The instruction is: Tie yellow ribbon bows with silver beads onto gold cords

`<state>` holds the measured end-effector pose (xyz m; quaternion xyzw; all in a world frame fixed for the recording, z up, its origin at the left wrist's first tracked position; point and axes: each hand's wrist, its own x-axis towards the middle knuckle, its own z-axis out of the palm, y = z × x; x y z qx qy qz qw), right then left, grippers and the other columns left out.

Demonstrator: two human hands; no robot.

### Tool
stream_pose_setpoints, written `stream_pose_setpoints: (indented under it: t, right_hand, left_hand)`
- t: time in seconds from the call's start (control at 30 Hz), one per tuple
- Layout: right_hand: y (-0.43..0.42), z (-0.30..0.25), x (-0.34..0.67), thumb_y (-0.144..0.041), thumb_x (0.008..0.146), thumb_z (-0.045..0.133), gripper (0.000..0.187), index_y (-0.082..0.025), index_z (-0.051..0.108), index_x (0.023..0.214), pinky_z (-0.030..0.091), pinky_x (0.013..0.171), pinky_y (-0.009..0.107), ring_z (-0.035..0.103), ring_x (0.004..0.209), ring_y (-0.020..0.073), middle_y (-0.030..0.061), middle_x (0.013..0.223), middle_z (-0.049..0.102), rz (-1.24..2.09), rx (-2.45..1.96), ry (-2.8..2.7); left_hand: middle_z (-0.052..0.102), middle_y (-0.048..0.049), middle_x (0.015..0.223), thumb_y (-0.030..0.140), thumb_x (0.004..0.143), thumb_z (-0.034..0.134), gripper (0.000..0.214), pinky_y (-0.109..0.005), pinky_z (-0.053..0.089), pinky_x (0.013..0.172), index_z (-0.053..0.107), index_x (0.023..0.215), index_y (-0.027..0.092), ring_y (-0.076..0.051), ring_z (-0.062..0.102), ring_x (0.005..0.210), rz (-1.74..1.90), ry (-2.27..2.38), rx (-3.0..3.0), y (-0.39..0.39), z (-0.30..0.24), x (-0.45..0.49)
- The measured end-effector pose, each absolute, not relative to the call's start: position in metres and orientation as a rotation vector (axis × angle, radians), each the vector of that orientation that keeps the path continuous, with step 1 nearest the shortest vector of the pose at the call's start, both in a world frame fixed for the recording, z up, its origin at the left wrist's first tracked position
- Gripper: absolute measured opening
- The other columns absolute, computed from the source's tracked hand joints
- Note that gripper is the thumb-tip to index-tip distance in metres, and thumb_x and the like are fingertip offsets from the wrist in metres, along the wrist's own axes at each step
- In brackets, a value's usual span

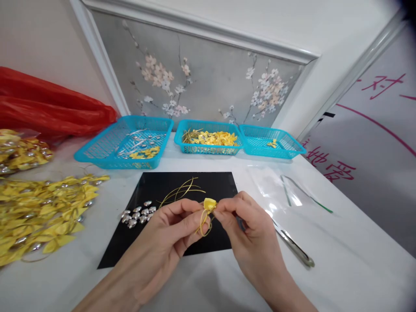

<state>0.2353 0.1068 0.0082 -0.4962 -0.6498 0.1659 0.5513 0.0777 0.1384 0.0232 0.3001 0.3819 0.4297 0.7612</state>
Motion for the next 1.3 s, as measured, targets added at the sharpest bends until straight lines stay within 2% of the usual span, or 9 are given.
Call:
stream_pose_setpoints:
  t: [0.13,0.43,0.6,0.77,1.0,1.17,1.23,1.3]
  right_hand:
    - [0.106,0.008,0.235,-0.007,0.092,0.056,0.021,-0.02,0.07,0.083,0.04,0.05,0.017,0.047,0.058,0.0089,-0.0033,0.07,0.049,0.365,-1.164,-1.56]
    - [0.105,0.008,0.237,-0.006,0.092,0.056,0.022,-0.02,0.071,0.085,0.042,0.05,0.015,0.049,0.058,0.0079,-0.0035,0.07,0.049,0.36,-1.15,-1.573]
    - [0.108,0.007,0.238,-0.008,0.088,0.063,0.018,-0.022,0.073,0.082,0.043,0.052,0.015,0.055,0.059,0.0065,-0.0041,0.07,0.062,0.38,-1.199,-1.5]
    - [0.107,0.003,0.235,-0.008,0.088,0.058,0.016,-0.022,0.066,0.089,0.049,0.055,0.013,0.067,0.06,0.007,-0.0069,0.074,0.073,0.381,-1.278,-1.431]
    - [0.104,0.007,0.229,-0.007,0.091,0.055,0.014,-0.017,0.064,0.093,0.052,0.055,0.014,0.069,0.059,0.0089,-0.0011,0.078,0.075,0.107,-1.23,-1.544]
    - [0.098,0.008,0.228,-0.005,0.095,0.049,0.019,-0.011,0.063,0.106,0.053,0.062,0.024,0.07,0.071,0.016,0.0063,0.086,0.075,-0.132,-1.14,-1.728]
    - [0.095,0.01,0.231,-0.003,0.095,0.049,0.024,-0.01,0.063,0.113,0.052,0.065,0.027,0.07,0.073,0.0177,0.0068,0.086,0.075,-0.194,-1.144,-1.788]
    - [0.093,0.015,0.237,-0.003,0.094,0.051,0.024,-0.013,0.066,0.11,0.05,0.064,0.029,0.068,0.068,0.0169,0.0052,0.083,0.074,-0.175,-1.185,-1.793]
  left_hand:
    - [0.077,0.0004,0.067,0.021,0.058,0.095,0.019,-0.01,0.059,0.061,0.079,0.067,0.015,-0.007,0.069,0.061,0.947,0.829,0.669,0.14,0.022,0.079]
    - [0.078,-0.0031,0.067,0.018,0.039,0.101,0.033,-0.013,0.061,0.061,0.079,0.064,0.014,-0.011,0.072,0.061,0.939,0.922,0.529,0.139,0.023,0.079]
    - [0.077,-0.003,0.066,0.02,0.045,0.1,0.029,-0.012,0.06,0.06,0.079,0.064,0.014,-0.009,0.069,0.059,0.902,0.909,0.586,0.138,0.023,0.078]
    - [0.077,-0.0017,0.067,0.022,0.054,0.097,0.022,-0.01,0.058,0.061,0.08,0.066,0.015,-0.008,0.069,0.062,0.889,0.888,0.647,0.136,0.024,0.081]
    - [0.075,-0.0009,0.069,0.025,0.055,0.096,0.023,-0.012,0.057,0.063,0.08,0.069,0.015,-0.009,0.066,0.065,0.898,0.925,0.683,0.136,0.022,0.081]
    - [0.073,0.0004,0.068,0.028,0.06,0.093,0.02,-0.013,0.054,0.062,0.078,0.066,0.016,-0.008,0.062,0.064,0.945,0.939,0.757,0.136,0.02,0.08]
    - [0.073,0.0008,0.069,0.028,0.059,0.094,0.02,-0.013,0.054,0.063,0.078,0.064,0.017,-0.008,0.062,0.065,0.972,0.952,0.754,0.137,0.021,0.08]
    - [0.073,0.0009,0.07,0.027,0.06,0.093,0.018,-0.014,0.053,0.065,0.078,0.064,0.018,-0.009,0.062,0.067,0.98,0.954,0.752,0.138,0.023,0.08]
